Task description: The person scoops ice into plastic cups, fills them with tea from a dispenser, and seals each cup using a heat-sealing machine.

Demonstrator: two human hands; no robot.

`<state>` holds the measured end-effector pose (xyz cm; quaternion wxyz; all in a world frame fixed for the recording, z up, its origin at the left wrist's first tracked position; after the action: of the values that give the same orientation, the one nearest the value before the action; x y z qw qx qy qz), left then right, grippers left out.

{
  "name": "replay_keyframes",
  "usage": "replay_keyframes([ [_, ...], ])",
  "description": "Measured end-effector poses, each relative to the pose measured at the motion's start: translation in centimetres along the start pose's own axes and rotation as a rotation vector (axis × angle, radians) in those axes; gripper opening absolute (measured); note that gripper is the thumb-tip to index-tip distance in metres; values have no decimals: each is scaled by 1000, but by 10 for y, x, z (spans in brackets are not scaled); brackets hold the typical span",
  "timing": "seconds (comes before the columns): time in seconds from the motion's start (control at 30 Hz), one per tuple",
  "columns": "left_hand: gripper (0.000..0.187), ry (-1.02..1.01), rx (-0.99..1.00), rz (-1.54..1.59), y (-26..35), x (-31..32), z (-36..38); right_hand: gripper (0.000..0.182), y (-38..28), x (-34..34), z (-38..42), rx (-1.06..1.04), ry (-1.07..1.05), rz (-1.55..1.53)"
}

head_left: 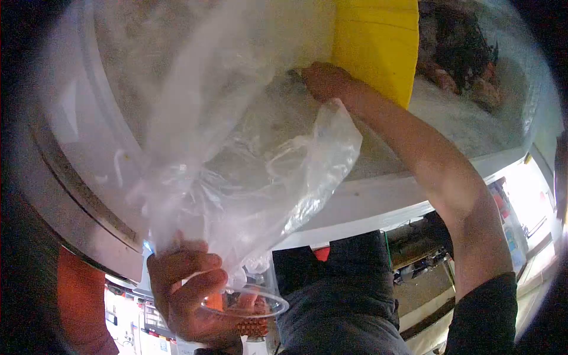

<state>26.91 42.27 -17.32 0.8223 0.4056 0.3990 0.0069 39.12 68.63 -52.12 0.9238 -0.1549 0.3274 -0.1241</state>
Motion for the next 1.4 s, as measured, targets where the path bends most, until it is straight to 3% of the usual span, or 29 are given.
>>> replay_keyframes([
  [0.07, 39, 27, -7, -1, -3, 2, 1, 24, -21, -25, 13, -16, 25, -11],
  [0.13, 38, 35, -17, -4, -1, 1, 4, 24, -47, -58, 27, 31, 29, -253],
  [0.17, 38, 37, -20, -3, -1, 2, 4, 24, -43, -47, 19, 33, 27, -254],
  [0.27, 36, 37, -21, -9, -3, 0, 7, 25, -33, -16, 0, -148, 14, 72],
  [0.33, 36, 47, -23, -14, -7, -4, 10, 23, -40, -28, 5, 58, -24, -122],
  [0.5, 34, 50, -33, -36, -12, -16, 16, 21, -71, -79, 36, 105, 102, -351],
  [0.67, 32, 46, -35, -50, -11, -24, 11, 22, -77, -53, 7, -29, 150, -307],
  [0.77, 31, 44, -42, -49, -10, -25, 9, 24, -90, -16, -34, 12, 108, -346],
  [0.8, 30, 41, -40, -47, -9, -25, 11, 25, -91, 16, -53, 39, 249, -295],
  [0.87, 30, 51, -38, -40, -16, -27, 13, 26, -93, 10, -51, 68, 389, -229],
  [0.9, 29, 57, -35, -39, -20, -28, 14, 26, -97, -36, -29, 50, 251, -345],
  [0.97, 29, 65, -39, -46, -31, -37, 14, 26, -94, -65, -10, 34, 101, -462],
  [1.07, 28, 54, -39, -49, -37, -43, 17, 24, -68, -73, 10, 28, 75, -291],
  [1.2, 27, 37, -63, -30, -33, -47, 21, 23, -42, -85, 47, 46, 476, 26],
  [1.27, 26, 22, -77, 4, -28, -46, 18, 26, -50, -114, 57, 203, 182, 106],
  [1.4, 25, 20, -93, 85, -18, -37, 17, 23, -7, -78, 61, 208, 226, -173],
])
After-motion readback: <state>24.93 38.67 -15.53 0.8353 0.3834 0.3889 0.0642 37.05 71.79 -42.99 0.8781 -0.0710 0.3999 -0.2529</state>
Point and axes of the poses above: each hand's wrist, its own z-axis away from the middle knuckle, its own x-axis out of the palm, y = z × x, the point moved 1 cm from there along -z, towards the middle knuckle, and after that the axes turned 2 degrees about -x, right-handed, at the moved point
